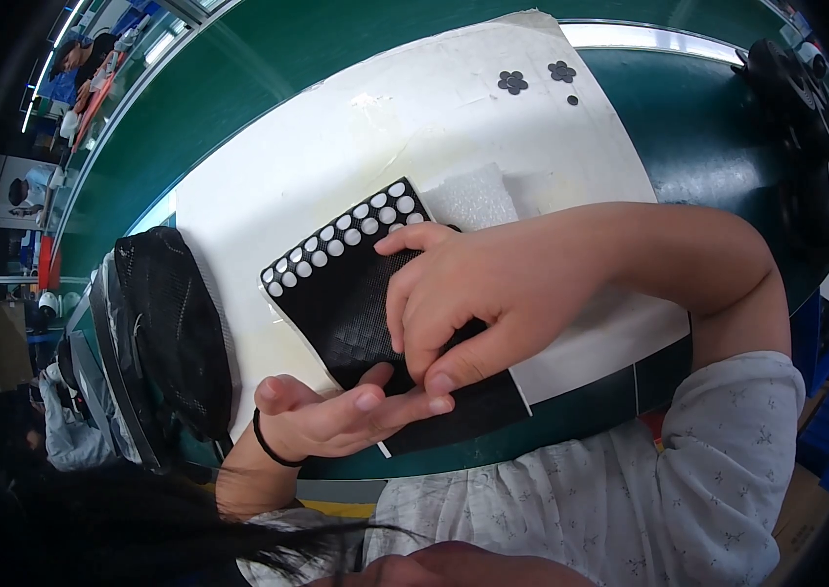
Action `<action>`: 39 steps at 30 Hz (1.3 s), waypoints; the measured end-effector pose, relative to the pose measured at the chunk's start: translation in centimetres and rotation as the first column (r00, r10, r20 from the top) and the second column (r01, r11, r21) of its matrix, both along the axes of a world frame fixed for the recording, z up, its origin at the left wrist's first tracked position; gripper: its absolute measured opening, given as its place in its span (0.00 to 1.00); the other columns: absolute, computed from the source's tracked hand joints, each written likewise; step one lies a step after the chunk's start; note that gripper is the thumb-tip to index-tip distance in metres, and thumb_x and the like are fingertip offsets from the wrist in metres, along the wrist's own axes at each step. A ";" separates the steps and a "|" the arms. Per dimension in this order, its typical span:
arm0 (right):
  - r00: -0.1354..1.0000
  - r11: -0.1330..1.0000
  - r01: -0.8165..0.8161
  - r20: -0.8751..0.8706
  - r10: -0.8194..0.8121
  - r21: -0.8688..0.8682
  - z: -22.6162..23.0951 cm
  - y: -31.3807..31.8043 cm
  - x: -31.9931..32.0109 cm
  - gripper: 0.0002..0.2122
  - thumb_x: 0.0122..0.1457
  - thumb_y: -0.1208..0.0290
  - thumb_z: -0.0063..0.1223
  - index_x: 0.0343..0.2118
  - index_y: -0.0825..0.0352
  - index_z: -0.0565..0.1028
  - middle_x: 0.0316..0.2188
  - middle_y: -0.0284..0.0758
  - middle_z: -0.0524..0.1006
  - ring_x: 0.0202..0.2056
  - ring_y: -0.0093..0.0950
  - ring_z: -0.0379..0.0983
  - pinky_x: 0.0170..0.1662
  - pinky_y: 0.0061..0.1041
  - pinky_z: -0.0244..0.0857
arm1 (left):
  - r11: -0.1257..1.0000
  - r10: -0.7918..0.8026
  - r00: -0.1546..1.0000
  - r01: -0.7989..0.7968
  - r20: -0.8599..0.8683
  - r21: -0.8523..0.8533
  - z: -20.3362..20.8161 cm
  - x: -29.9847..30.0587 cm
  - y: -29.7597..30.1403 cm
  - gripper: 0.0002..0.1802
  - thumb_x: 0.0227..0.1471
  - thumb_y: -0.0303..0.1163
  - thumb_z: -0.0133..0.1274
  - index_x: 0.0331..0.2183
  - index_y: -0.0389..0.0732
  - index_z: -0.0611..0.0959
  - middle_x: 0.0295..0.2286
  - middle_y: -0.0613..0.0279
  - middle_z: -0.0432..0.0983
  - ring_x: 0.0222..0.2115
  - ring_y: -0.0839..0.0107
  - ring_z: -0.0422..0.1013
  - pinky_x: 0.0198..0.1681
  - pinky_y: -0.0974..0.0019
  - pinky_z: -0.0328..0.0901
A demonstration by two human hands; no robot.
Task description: Assembling camera housing by picking up small components and placing them into a plastic fixture on an assembly line.
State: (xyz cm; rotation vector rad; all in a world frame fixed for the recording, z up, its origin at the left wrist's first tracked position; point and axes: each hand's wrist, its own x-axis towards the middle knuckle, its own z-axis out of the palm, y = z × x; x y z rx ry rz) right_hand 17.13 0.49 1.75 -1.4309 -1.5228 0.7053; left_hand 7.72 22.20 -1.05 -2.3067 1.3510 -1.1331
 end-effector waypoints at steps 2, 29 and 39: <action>1.000 1.000 0.005 0.008 -0.005 -0.012 0.5 -0.2 -0.1 0.05 0.52 0.69 0.48 0.24 0.61 0.75 0.22 0.25 0.74 0.38 0.26 0.66 0.52 0.44 0.32 | 0.998 0.008 1.000 -0.008 0.000 0.055 0.4 0.0 0.1 0.34 0.41 0.32 0.43 0.53 0.64 0.61 0.50 0.86 0.55 0.52 0.89 0.46 0.51 0.55 0.40; 0.956 0.982 -0.117 -0.284 0.071 -0.146 3.0 0.2 -3.7 0.09 0.55 0.69 0.36 0.26 0.68 0.68 0.27 0.37 0.65 0.32 0.30 0.63 0.37 0.26 0.56 | 0.996 -0.079 0.949 0.064 0.306 0.058 -2.8 1.2 0.4 0.31 0.53 0.35 0.33 0.57 0.53 0.44 0.56 0.80 0.34 0.52 0.83 0.50 0.47 0.79 0.58; 0.977 0.970 -0.112 -0.202 0.068 -0.215 3.3 0.1 -4.6 0.10 0.56 0.67 0.31 0.27 0.65 0.65 0.27 0.34 0.65 0.32 0.30 0.62 0.46 0.33 0.49 | 0.973 -0.053 0.968 0.105 0.245 -0.204 -1.8 0.9 -1.1 0.38 0.47 0.26 0.37 0.56 0.66 0.44 0.53 0.87 0.44 0.50 0.85 0.51 0.51 0.58 0.47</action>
